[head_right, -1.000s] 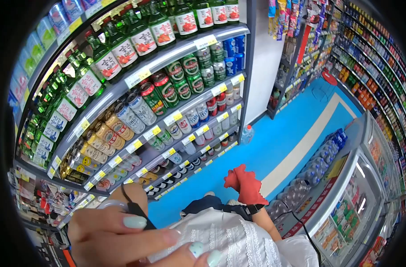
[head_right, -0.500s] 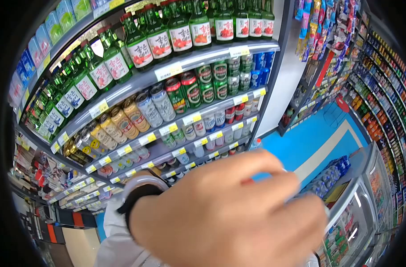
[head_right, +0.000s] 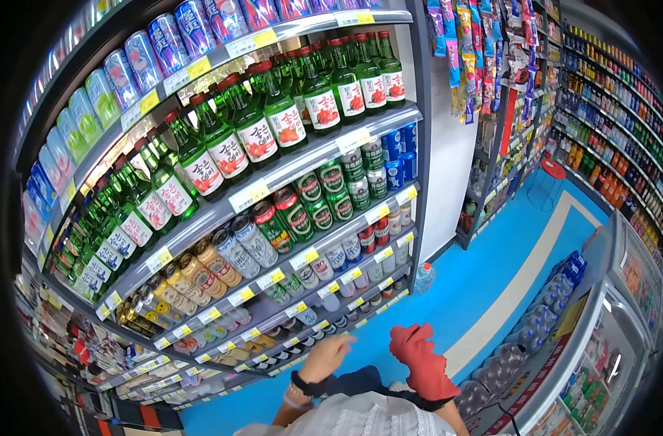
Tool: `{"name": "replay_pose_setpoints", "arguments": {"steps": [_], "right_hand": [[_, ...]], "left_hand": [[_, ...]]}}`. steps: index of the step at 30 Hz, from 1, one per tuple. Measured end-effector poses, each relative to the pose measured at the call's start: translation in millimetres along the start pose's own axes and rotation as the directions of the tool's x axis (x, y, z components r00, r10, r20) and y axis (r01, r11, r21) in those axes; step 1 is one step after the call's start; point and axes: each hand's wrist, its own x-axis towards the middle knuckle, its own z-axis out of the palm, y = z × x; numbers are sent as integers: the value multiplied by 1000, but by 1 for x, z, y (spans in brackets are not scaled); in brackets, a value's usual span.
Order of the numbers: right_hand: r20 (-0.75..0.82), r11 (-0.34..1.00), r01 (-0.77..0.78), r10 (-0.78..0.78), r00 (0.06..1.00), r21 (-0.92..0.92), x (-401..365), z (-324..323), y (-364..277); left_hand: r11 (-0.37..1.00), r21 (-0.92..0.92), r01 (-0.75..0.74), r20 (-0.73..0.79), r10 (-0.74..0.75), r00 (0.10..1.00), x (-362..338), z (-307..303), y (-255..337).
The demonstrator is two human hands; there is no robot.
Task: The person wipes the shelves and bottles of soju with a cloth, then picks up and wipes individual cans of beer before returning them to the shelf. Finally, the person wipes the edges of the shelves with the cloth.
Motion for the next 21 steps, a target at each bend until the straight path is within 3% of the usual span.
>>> {"name": "replay_pose_setpoints", "arguments": {"steps": [2,4,5,8,11,12,14,15,17,18,20,21], "right_hand": [[-109,950,-10,-26,994,-313,15,-11,-10],[-205,810,-58,-79,976,-584,29,-17,-12],[-208,811,-54,-85,974,-582,37,-20,-7],[-23,981,25,-30,999,-194,65,-30,13],[190,972,15,-62,980,234,102,-37,34],[197,972,18,-65,978,235,117,-39,37],[29,898,-55,47,998,437,155,-42,43],[26,902,-52,45,999,430,177,-44,50],[-243,967,171,-123,962,189,220,-53,63],[-243,966,177,-129,961,187,241,-67,63],[-374,979,-8,86,924,205,272,-105,50],[-476,979,-15,113,872,206,289,-115,52]], "left_hand": [[984,58,166,149,-173,974,-18,8,-17],[968,65,242,192,-250,949,-27,13,-30],[962,65,264,177,-271,946,-28,14,-33],[948,108,298,116,-310,944,-16,20,-39],[954,103,282,25,-286,958,13,32,-44],[952,100,289,25,-293,956,24,35,-47],[974,-53,219,-16,-220,975,52,43,-50],[975,-60,214,-20,-216,976,67,42,-50],[954,-118,275,-10,-278,961,91,43,-46],[954,-120,275,-16,-279,960,104,41,-45],[947,-84,312,-37,-316,948,121,37,-44],[944,-95,315,-49,-321,946,129,35,-44]]}}
